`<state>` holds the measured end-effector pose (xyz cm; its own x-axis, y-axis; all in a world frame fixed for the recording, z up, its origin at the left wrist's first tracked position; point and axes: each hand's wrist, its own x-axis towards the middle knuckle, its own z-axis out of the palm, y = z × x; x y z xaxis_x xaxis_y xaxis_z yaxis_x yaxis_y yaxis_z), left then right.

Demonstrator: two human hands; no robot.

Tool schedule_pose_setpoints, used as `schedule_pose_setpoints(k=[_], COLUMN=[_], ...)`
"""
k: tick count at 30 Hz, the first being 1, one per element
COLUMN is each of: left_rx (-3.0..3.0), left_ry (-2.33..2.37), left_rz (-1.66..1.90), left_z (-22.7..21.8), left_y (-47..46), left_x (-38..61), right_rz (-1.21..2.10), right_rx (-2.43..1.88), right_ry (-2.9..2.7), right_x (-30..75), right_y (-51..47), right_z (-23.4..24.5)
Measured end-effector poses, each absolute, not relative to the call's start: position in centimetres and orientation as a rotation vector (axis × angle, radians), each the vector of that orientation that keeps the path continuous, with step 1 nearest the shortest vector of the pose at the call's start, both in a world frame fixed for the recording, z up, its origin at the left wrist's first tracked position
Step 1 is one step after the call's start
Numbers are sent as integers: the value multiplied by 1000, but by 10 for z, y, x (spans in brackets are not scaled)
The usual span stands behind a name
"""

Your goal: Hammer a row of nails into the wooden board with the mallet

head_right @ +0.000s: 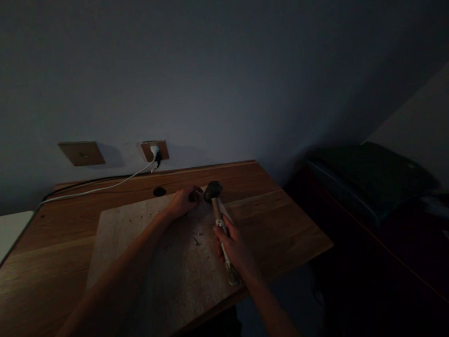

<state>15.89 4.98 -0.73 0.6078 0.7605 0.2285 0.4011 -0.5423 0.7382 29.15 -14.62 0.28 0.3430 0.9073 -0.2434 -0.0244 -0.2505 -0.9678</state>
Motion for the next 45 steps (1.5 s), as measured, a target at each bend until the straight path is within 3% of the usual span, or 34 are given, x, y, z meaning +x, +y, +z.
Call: schedule_pose_setpoints(k=[18, 45], left_rx=[2201, 2168], left_ry=[906, 893], left_rz=[675, 678], left_z=[-7, -14], left_y=[51, 54], left_x=[158, 157], right_rz=[1211, 1016], right_rx=[-1216, -1488], right_ry=[-846, -1055], right_x=[290, 287], right_y=[-149, -156], right_z=[-4, 5])
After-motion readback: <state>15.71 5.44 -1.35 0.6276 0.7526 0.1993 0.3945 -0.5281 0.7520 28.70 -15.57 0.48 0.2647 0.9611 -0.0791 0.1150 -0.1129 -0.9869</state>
